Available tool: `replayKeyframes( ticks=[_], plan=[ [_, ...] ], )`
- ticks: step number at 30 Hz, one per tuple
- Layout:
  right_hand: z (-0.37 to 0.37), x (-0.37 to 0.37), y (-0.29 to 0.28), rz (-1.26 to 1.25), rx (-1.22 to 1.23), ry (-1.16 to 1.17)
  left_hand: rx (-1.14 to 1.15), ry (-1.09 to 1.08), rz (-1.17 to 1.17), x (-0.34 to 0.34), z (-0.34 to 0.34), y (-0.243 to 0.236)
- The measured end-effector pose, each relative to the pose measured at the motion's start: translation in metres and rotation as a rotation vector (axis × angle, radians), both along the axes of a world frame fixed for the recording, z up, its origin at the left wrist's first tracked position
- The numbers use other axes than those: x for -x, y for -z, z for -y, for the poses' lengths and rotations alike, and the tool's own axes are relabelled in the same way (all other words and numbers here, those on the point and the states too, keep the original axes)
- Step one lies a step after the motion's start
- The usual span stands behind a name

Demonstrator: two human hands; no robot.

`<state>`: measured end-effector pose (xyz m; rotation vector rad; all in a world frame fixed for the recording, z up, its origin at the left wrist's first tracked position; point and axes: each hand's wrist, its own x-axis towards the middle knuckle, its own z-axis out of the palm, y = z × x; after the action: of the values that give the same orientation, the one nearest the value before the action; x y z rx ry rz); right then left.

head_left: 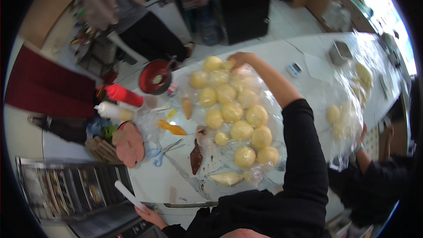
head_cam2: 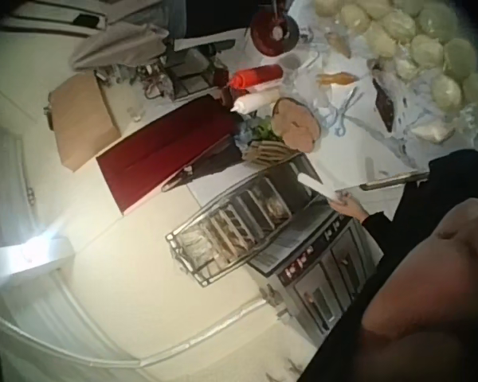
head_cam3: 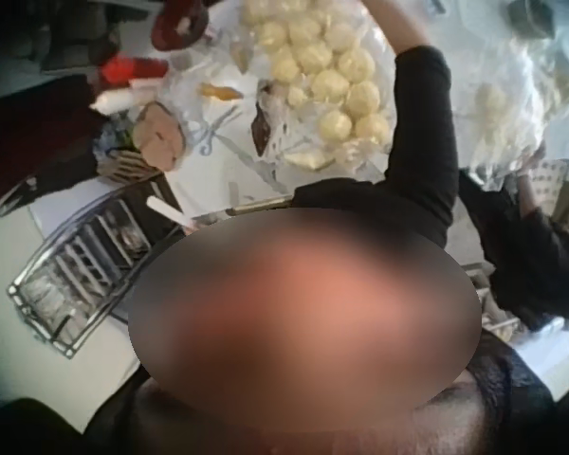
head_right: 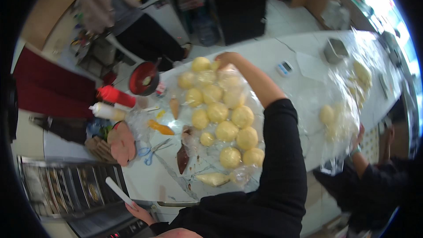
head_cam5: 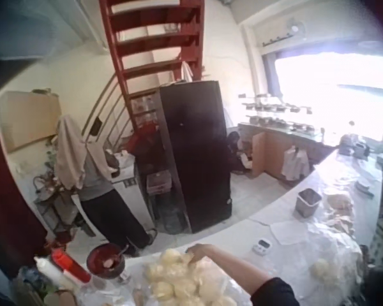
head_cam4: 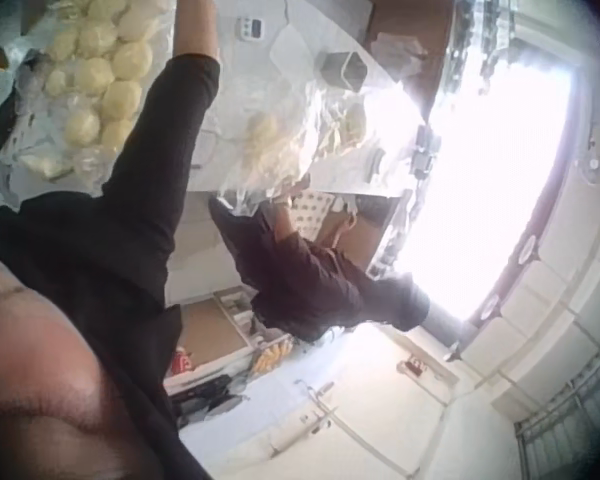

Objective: The person flattens a piece of dough with a rolling pin, fills it with a chocolate-like substance from a piping bag, and folds the dough over to seal it before placing it onto a metal tray with other dough pieces.

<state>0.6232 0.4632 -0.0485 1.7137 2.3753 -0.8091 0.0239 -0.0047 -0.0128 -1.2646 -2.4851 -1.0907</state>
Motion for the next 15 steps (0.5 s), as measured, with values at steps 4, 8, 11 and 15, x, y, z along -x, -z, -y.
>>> replayKeyframes(
  ticks=[4,8,11,15],
  plan=[
    [0.009,0.033,0.005,-0.019,-0.134,-0.051,-0.006,-0.013,0.106,0.000,0.000,0.001],
    [0.011,0.012,0.001,-0.179,-0.211,0.181,-0.034,0.009,0.190,0.000,-0.026,0.002],
    [0.014,-0.013,-0.009,-0.297,-0.270,0.283,-0.039,0.006,0.174,0.003,-0.031,-0.002],
    [0.037,-0.036,-0.052,-0.585,-0.414,0.598,-0.066,0.013,0.194,0.020,-0.022,0.000]
  ],
)
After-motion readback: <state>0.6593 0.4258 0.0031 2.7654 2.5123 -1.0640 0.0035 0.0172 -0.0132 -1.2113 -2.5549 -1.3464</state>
